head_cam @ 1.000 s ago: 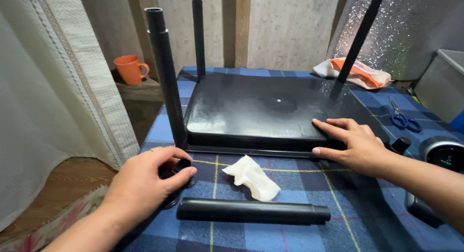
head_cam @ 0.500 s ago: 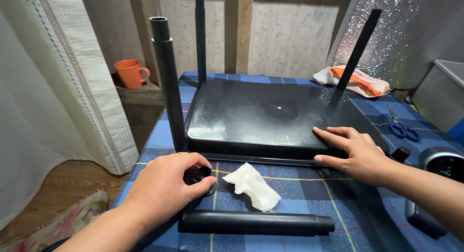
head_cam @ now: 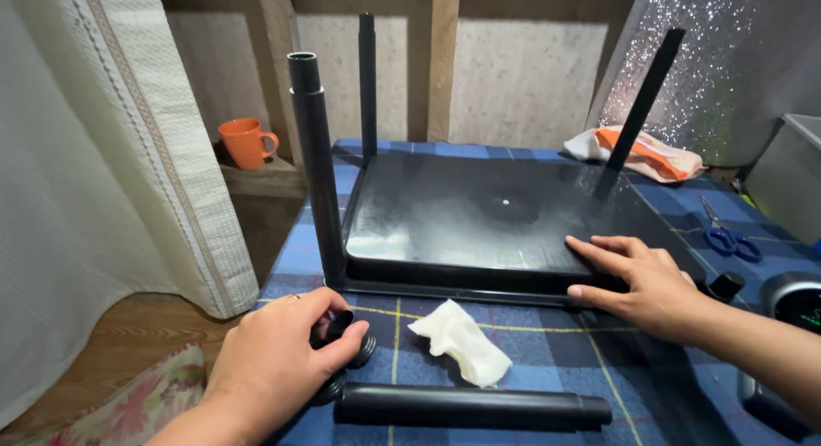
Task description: The person wipes a black cylindrical furniture leg with a white cloth, then inserts it into a socket on the underside of an overturned table. They repeat this process for a second leg, aligning and seating each leg into its corresponding socket.
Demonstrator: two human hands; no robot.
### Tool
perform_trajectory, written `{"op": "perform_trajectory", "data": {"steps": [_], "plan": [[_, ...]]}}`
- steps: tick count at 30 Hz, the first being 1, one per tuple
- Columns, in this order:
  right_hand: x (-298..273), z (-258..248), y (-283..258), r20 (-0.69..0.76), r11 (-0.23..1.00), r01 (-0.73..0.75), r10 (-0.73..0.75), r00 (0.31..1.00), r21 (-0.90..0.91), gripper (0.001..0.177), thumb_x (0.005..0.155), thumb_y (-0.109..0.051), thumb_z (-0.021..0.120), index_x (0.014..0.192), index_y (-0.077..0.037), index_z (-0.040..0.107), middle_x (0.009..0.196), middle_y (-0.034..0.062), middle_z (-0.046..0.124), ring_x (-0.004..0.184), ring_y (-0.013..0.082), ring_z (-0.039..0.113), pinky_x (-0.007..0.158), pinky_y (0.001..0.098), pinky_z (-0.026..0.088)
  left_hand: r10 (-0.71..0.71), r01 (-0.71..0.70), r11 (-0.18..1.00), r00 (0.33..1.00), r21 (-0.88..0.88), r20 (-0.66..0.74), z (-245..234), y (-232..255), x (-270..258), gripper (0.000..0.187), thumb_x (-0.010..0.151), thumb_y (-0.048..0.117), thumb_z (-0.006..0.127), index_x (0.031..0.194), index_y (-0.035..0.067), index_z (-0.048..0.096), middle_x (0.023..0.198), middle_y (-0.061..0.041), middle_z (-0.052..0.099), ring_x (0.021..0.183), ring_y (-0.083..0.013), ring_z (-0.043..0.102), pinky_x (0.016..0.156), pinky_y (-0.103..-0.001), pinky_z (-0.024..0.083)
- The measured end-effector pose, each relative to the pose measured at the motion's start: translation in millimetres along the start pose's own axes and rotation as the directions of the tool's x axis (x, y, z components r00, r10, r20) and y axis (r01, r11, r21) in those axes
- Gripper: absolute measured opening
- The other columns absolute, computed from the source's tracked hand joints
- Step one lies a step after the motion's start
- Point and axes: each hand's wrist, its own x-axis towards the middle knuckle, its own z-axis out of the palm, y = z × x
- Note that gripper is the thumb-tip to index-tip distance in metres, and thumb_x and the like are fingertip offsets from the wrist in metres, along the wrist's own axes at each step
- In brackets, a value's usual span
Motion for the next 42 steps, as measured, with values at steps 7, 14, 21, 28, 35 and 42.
{"op": "perform_trajectory", "data": {"steps": [7, 14, 21, 28, 35, 42], "plan": [[-0.9, 0.8, 1.9, 0.005, 1.000, 0.017, -0.017, 1.000, -0.005, 0.076, 0.077, -0.065, 0.067, 0.148, -0.054, 0.042, 0.160, -0.0033, 0.036, 0.141, 0.0315, 0.039, 0.117, 0.0458, 0.036, 0.026, -0.026, 1.000, 0.999, 0.011, -0.019, 3.5, -0.5, -3.8, 0.041, 0.078, 0.057, 0.075, 0.102, 0.024, 0.072, 0.083, -0.002, 0.070, 0.078, -0.0231, 0.070, 0.070, -0.040, 0.056], [1.0, -0.8, -1.2, 0.023, 1.000, 0.002, -0.001, 1.000, -0.019, 0.081, 0.077, -0.066, 0.068, 0.152, -0.056, 0.040, 0.162, -0.0054, 0.034, 0.144, 0.0292, 0.038, 0.119, 0.0440, 0.036, -0.015, 0.015, 1.000, 1.000, -0.014, -0.006, 2.7, -0.8, 0.7, 0.042, 0.077, 0.058, 0.076, 0.102, 0.025, 0.071, 0.082, 0.001, 0.070, 0.078, -0.0201, 0.070, 0.071, -0.037, 0.057], [1.2, -0.9, -1.2, 0.045, 1.000, 0.004, -0.003, 0.999, -0.011, 0.082, 0.078, -0.065, 0.068, 0.155, -0.055, 0.040, 0.162, -0.0042, 0.032, 0.145, 0.0294, 0.036, 0.120, 0.0439, 0.034, -0.006, 0.005, 0.997, 1.000, -0.075, -0.011, -1.8, 3.0, 8.0, 0.041, 0.079, 0.058, 0.075, 0.102, 0.024, 0.071, 0.076, -0.001, 0.069, 0.077, -0.0209, 0.069, 0.069, -0.039, 0.055], [3.4, -4.3, -0.8, 0.056, 1.000, 0.023, -0.022, 0.998, -0.019, 0.085, 0.078, -0.064, 0.069, 0.157, -0.052, 0.038, 0.162, -0.0004, 0.033, 0.144, 0.0317, 0.036, 0.121, 0.0439, 0.033, 0.130, -0.137, 0.978, 0.990, -0.156, -0.054, 1.5, 29.0, 21.4, 0.037, 0.078, 0.055, 0.075, 0.100, 0.025, 0.074, 0.084, -0.001, 0.069, 0.078, -0.0219, 0.070, 0.068, -0.039, 0.054], [1.9, -1.6, 0.8, 0.053, 0.999, 0.050, -0.051, 0.997, 0.017, 0.084, 0.079, -0.062, 0.070, 0.156, -0.050, 0.039, 0.163, 0.0018, 0.032, 0.143, 0.0329, 0.037, 0.120, 0.0434, 0.032, 0.191, -0.178, 0.971, 0.979, -0.161, 0.068, 15.2, 34.4, 15.8, 0.035, 0.079, 0.053, 0.074, 0.104, 0.028, 0.076, 0.088, -0.001, 0.071, 0.082, -0.0219, 0.070, 0.072, -0.039, 0.055], [-1.7, -1.0, -2.0, 0.041, 0.999, 0.049, -0.049, 0.998, 0.010, 0.083, 0.080, -0.061, 0.070, 0.157, -0.050, 0.039, 0.162, 0.0026, 0.032, 0.143, 0.0340, 0.036, 0.120, 0.0445, 0.031, 0.326, -0.308, 0.936, 0.940, -0.170, 0.095, 17.4, 34.2, 8.5, 0.034, 0.077, 0.048, 0.073, 0.103, 0.026, 0.072, 0.083, 0.000, 0.073, 0.080, -0.0201, 0.071, 0.069, -0.039, 0.056]]}}
